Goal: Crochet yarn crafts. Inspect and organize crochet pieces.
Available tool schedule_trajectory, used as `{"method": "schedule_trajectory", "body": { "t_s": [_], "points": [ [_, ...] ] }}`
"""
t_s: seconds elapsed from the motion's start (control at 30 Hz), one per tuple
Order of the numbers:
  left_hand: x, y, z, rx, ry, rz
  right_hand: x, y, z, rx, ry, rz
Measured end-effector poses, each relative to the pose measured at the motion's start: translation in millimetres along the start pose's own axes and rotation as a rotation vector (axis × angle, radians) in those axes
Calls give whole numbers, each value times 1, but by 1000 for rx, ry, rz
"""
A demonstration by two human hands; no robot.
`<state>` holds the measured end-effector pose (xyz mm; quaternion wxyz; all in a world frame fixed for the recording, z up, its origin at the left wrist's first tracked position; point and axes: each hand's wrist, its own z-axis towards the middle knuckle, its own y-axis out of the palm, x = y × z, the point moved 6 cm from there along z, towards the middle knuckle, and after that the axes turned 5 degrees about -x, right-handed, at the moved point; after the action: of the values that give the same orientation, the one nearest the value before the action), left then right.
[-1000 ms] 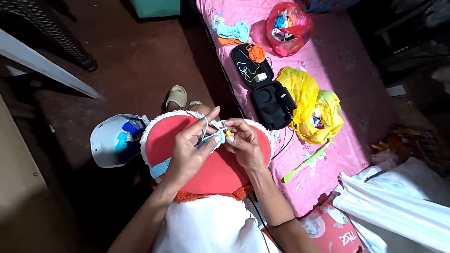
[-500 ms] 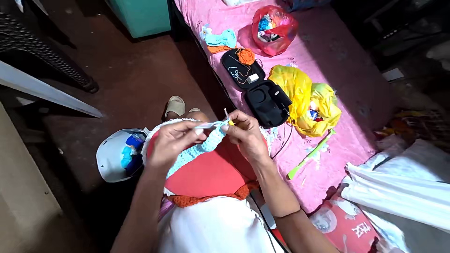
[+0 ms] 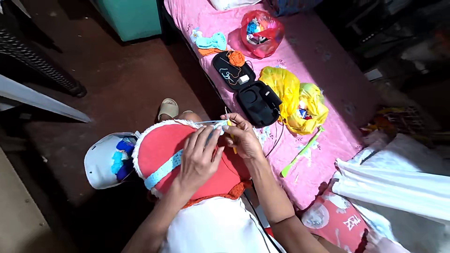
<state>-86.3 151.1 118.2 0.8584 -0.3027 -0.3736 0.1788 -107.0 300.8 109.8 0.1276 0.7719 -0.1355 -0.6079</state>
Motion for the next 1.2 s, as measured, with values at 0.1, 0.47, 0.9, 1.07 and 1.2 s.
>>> {"method": "schedule_trajectory", "body": {
  "t_s": [0.1, 0.47, 0.9, 1.07, 1.2],
  "points": [
    [-4, 9, -2, 117, -27, -7, -5, 3, -7, -62, -50, 24],
    [-18, -22, 13, -373, -390, -826, -31, 9, -13, -228, -265, -414],
    [-112, -112, -147, -378, -671, -697, -57, -41, -10, 91, -364, -225],
    [-117, -130, -156, -378, -729, -516, -58, -70, -23, 196, -382, -198],
    [-117, -144, -165, -306, -614, -676, -61, -76, -37, 194, -385, -219]
  ]
}}
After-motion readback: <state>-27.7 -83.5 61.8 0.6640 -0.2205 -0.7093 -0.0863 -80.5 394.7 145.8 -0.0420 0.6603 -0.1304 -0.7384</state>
